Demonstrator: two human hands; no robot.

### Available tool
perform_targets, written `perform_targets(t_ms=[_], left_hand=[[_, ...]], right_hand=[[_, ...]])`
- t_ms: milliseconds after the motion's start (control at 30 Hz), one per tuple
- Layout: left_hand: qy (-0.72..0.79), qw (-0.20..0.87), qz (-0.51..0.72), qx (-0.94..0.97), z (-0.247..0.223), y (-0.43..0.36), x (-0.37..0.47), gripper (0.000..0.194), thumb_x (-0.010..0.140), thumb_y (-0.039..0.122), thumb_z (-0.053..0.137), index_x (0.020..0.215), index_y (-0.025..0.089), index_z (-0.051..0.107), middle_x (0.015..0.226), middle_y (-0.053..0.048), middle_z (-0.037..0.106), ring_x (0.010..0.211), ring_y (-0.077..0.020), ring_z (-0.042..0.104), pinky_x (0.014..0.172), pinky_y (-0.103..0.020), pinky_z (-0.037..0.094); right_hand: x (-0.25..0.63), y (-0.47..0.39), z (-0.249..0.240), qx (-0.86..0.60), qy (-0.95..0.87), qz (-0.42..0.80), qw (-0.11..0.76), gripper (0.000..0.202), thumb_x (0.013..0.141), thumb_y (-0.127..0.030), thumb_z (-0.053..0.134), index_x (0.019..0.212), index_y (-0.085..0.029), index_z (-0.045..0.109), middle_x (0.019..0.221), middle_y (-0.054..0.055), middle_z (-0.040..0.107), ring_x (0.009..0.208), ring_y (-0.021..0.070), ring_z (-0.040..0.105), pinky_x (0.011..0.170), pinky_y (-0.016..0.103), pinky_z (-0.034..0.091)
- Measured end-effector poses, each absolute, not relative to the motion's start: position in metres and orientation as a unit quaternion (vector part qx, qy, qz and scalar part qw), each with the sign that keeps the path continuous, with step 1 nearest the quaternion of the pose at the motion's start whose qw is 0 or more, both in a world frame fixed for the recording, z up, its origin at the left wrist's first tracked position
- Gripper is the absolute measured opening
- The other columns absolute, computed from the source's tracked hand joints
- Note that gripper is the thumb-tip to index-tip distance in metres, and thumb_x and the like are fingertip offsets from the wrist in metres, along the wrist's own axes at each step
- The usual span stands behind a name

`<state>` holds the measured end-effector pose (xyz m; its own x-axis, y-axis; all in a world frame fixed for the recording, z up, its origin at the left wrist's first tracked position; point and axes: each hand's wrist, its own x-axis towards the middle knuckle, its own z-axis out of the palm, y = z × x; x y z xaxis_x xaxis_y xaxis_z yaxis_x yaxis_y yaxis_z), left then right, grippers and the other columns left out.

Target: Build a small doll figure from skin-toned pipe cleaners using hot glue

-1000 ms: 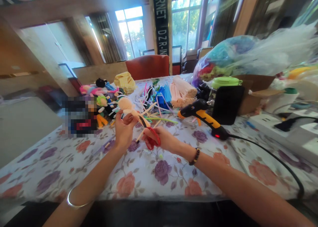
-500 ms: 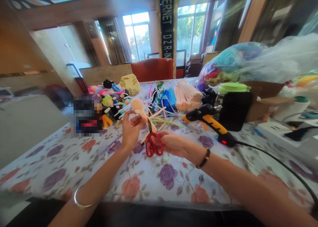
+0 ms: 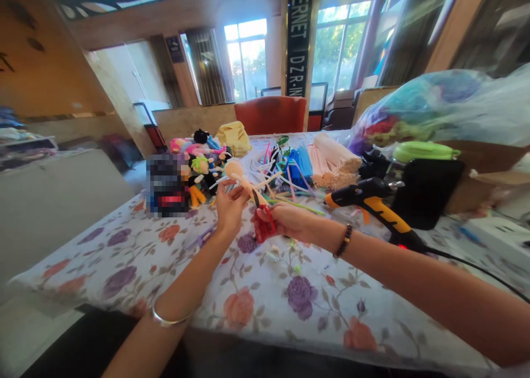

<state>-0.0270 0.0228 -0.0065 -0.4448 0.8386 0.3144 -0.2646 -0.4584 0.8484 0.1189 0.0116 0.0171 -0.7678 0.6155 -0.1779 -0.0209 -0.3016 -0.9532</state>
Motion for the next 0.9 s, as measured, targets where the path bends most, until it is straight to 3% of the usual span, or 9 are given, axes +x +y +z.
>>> perform_targets(t_ms=[200, 400, 667, 900], left_hand=[[0.371, 0.34, 0.796, 0.337, -0.011, 0.03, -0.036, 0.038, 0.063, 0.013, 0.065, 0.089, 0.022, 0.038, 0.071, 0.002, 0.065, 0.064, -0.0125, 0.064, 0.063, -0.025, 0.048], [0.4, 0.331, 0.799, 0.304, -0.013, 0.033, -0.038, 0.038, 0.064, 0.014, 0.062, 0.092, 0.023, 0.037, 0.077, 0.001, 0.064, 0.061, -0.0117, 0.062, 0.049, -0.018, 0.039], [0.396, 0.35, 0.8, 0.285, -0.013, 0.034, -0.04, 0.039, 0.063, 0.012, 0.061, 0.092, 0.023, 0.036, 0.078, 0.001, 0.064, 0.053, -0.0085, 0.057, 0.042, -0.015, 0.032], [0.387, 0.326, 0.815, 0.283, -0.012, 0.036, -0.041, 0.037, 0.067, 0.01, 0.06, 0.093, 0.022, 0.037, 0.082, -0.001, 0.064, 0.062, -0.01, 0.06, 0.055, -0.021, 0.045]], right_hand=[[0.106, 0.013, 0.022, -0.295, -0.493, 0.782, 0.241, 0.025, 0.09, -0.027, 0.045, 0.073, -0.013, 0.056, 0.06, 0.001, 0.058, 0.048, 0.009, 0.051, 0.053, 0.022, 0.043], [0.1, 0.01, 0.023, -0.306, -0.412, 0.823, 0.245, 0.04, 0.083, -0.05, 0.05, 0.064, -0.014, 0.053, 0.053, -0.001, 0.05, 0.047, 0.0086, 0.045, 0.051, 0.022, 0.04], [0.116, 0.011, 0.029, -0.346, -0.382, 0.828, 0.221, 0.04, 0.083, -0.048, 0.049, 0.064, -0.013, 0.053, 0.056, 0.001, 0.052, 0.051, 0.0093, 0.045, 0.054, 0.022, 0.04], [0.125, 0.024, 0.032, -0.332, -0.424, 0.809, 0.235, 0.044, 0.086, -0.05, 0.044, 0.069, -0.012, 0.056, 0.063, 0.003, 0.055, 0.057, 0.0112, 0.053, 0.062, 0.024, 0.044]])
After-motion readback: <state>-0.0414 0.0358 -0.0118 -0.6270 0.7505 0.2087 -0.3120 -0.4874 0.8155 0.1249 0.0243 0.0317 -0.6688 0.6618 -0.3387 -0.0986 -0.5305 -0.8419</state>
